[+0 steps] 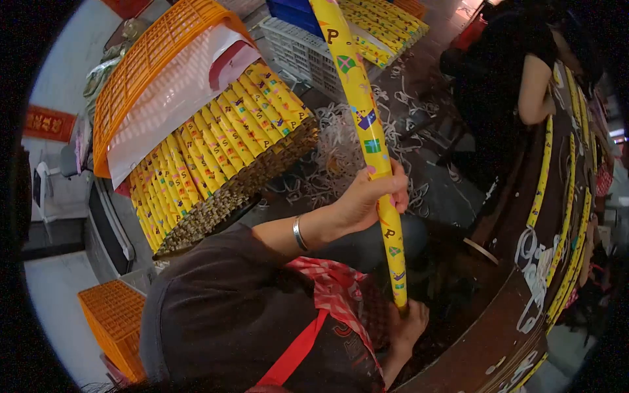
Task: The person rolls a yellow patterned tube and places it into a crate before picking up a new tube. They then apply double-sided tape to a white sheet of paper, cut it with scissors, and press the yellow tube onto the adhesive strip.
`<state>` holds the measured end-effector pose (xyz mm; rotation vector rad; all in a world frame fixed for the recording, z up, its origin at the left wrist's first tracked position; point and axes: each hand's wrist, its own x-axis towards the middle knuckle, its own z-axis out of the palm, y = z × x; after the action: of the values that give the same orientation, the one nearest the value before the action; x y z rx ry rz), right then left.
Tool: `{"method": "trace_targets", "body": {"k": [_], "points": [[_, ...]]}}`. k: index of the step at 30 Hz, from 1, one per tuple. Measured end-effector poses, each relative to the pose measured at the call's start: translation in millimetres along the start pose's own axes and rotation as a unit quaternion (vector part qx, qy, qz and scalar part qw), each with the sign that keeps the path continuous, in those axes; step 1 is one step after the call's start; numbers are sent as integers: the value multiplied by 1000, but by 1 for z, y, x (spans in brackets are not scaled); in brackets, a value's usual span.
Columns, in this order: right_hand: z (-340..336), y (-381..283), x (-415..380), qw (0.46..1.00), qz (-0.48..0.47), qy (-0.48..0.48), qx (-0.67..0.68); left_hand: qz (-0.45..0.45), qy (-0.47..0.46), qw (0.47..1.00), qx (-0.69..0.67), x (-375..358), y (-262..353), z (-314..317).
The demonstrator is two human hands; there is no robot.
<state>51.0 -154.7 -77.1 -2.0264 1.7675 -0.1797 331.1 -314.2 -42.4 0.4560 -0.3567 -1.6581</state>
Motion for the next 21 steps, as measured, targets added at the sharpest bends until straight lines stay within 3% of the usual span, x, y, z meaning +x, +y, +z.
{"method": "trace_targets", "body": {"k": [2,9,11,16,19,21], "points": [[5,10,6,996,-50,70,-21,18,27,999,-22,-3,5,1],[-8,-1,33,991,-69,102,-44,62,179,981,-42,-15,12,-21],[-9,0,33,994,-59,79,-52,59,182,981,-25,-25,6,-38],[-4,14,35,994,-84,37,-57,-35,320,947,11,-72,4,-74],[-6,9,37,992,-112,21,-51,-89,410,907,-39,-97,1,-102],[-9,0,41,991,-126,18,-44,-86,426,900,-48,-113,8,-108]]}}
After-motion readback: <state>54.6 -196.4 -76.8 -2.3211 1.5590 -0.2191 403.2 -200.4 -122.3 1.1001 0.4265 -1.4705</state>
